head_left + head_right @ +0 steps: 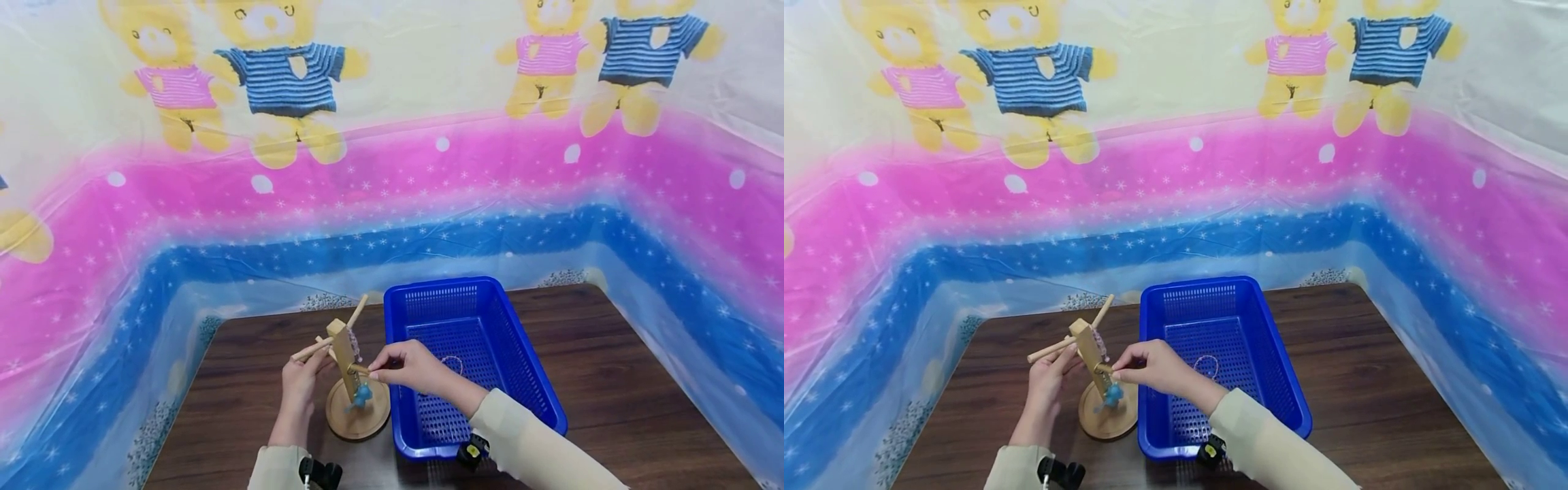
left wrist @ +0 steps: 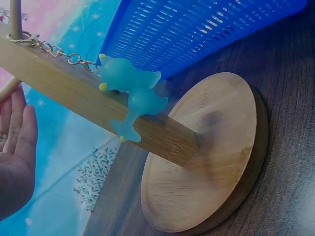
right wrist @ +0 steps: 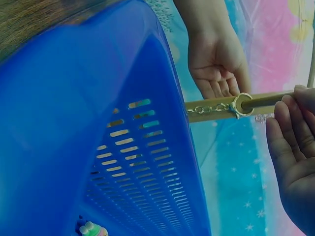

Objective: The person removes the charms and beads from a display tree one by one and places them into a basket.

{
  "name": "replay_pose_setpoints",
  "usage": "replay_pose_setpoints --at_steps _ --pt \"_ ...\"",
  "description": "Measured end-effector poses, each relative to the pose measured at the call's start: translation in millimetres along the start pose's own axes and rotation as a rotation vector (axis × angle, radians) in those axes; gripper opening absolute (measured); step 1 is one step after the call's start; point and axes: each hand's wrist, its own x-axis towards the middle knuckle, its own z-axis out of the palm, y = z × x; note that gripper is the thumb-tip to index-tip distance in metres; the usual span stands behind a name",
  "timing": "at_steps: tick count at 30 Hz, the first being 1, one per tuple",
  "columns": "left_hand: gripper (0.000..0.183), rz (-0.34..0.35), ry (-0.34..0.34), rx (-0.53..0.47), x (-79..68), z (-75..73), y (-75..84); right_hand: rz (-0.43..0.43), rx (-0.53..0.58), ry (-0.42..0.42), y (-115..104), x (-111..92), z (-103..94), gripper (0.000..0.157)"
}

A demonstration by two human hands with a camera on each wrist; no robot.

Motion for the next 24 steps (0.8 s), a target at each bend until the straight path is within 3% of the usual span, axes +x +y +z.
replay_pose_setpoints --at_steps 13,24 --pt "0.030 -0.002 -0.072 0.073 11.6 5.7 1.4 -0.042 0.002 -0.028 -7 0 12.8 0.013" --pt "0.028 -0.006 -0.086 0.125 18.1 12.9 -0.5 -0.034 0.026 0.033 -6 -1 29.0 0.015"
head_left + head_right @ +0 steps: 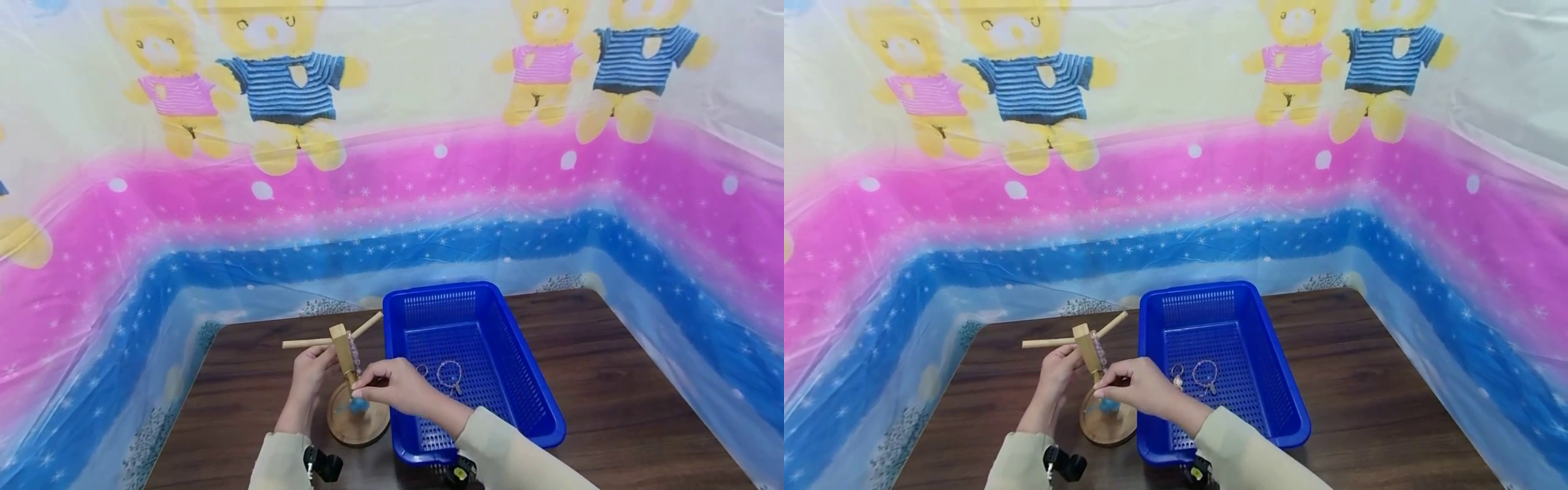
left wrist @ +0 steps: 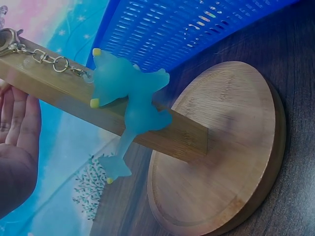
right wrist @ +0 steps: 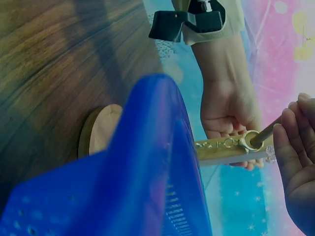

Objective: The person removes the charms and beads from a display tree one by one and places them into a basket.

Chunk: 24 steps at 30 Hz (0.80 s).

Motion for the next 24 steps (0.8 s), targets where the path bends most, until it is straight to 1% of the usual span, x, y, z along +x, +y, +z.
replay_pose_setpoints --at_steps 7,11,16,24 --pt "0.028 0.018 -0.021 0.002 0.1 4.5 1.3 0.041 0.032 0.042 0 0 10.3 0.018" --pt "0.029 0.029 -0.011 0.031 2.5 7.3 0.1 0.055 0.052 0.046 0 2 14.4 0.017" --pt "0.031 0.021 -0.007 0.038 5.1 8.9 -1.0 0.058 0.056 0.049 0 3 16.7 0.014" --pt "0.031 0.017 -0.009 0.056 3.6 9.6 0.0 0.061 0.055 0.052 -1 3 17.2 0.014"
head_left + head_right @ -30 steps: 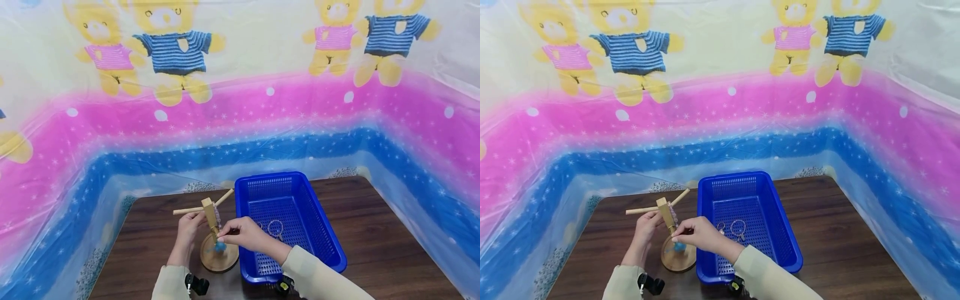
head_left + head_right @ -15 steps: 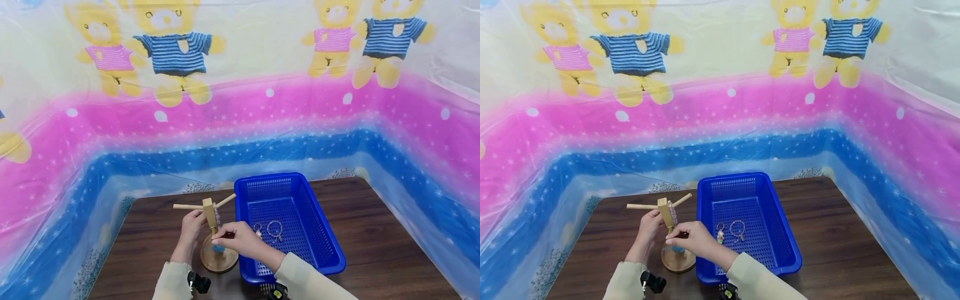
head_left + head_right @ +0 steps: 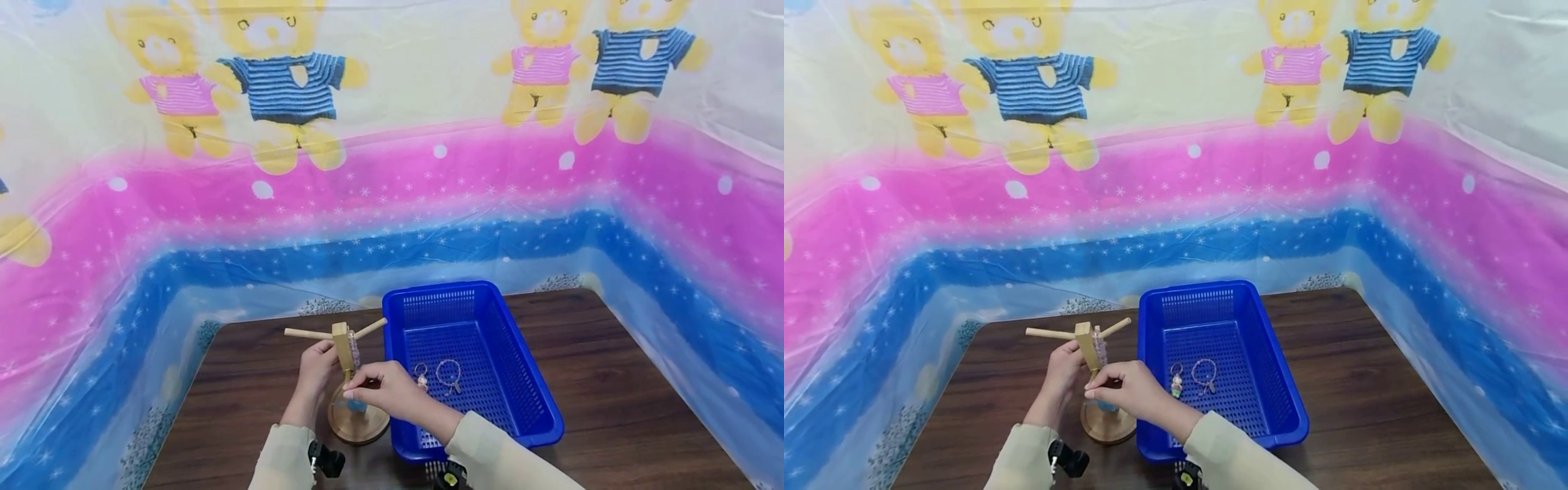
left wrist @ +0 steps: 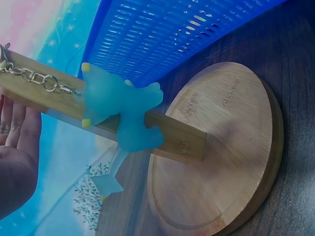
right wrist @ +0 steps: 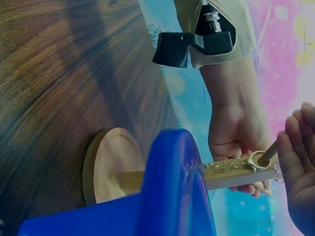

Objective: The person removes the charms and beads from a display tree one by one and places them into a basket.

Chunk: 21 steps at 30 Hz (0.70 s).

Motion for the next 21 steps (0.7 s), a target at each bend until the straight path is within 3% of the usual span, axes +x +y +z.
replay_pose_setpoints --at_steps 9,12,15,21 --pt "0.016 -0.032 0.011 0.058 -7.7 -2.6 2.0 0.011 -0.005 -0.009 0 -1 0.3 0.014" --pt "0.031 -0.016 0.005 0.070 -16.0 -7.8 10.2 0.004 -0.018 -0.006 0 -1 0.4 0.014" --pt "0.043 0.039 -0.019 -0.001 -26.6 -15.7 21.0 -0.012 -0.027 -0.003 -1 -1 0.3 0.015" --pt "0.032 0.265 -0.180 -0.251 -43.2 -34.4 42.4 -0.022 -0.046 0.002 -5 -2 0.1 0.013"
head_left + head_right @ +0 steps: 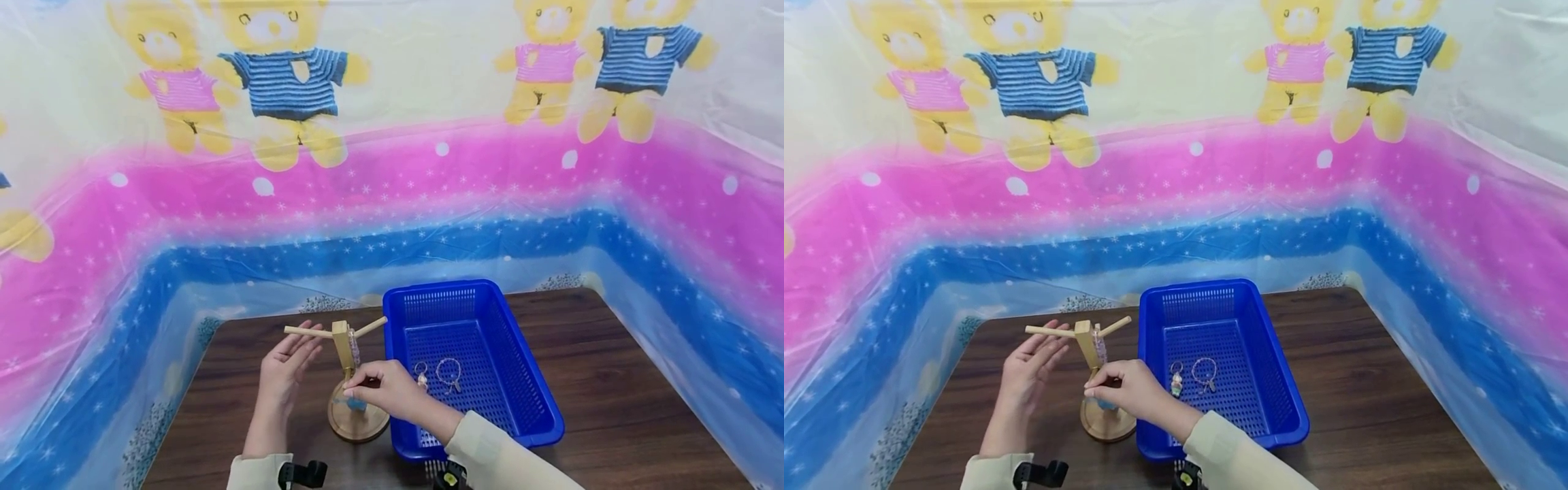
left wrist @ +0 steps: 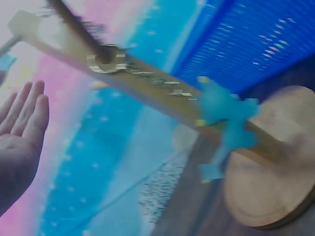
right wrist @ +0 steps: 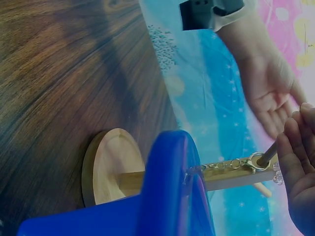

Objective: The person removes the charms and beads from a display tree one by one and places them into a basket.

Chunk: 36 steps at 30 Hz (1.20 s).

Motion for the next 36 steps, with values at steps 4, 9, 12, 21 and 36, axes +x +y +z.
replay_pose_setpoints --at_steps 4,9,12,21,36 --pt "0.036 0.085 -0.015 -0.057 -2.6 1.4 14.0 0.006 0.000 -0.001 -2 0 -0.6 0.014" --pt "0.026 0.075 0.120 -0.068 -1.4 10.8 20.7 -0.004 0.004 -0.003 -1 0 -0.3 0.014" --pt "0.026 0.078 0.171 -0.101 -0.1 15.0 19.8 -0.003 -0.003 0.001 0 0 0.5 0.013" --pt "0.028 0.111 0.203 -0.100 2.0 20.3 16.2 0.030 -0.005 -0.003 -3 2 0.5 0.014" --pt "0.029 0.059 0.250 -0.047 1.9 20.3 18.3 0.197 0.155 0.108 1 1 -12.7 0.023"
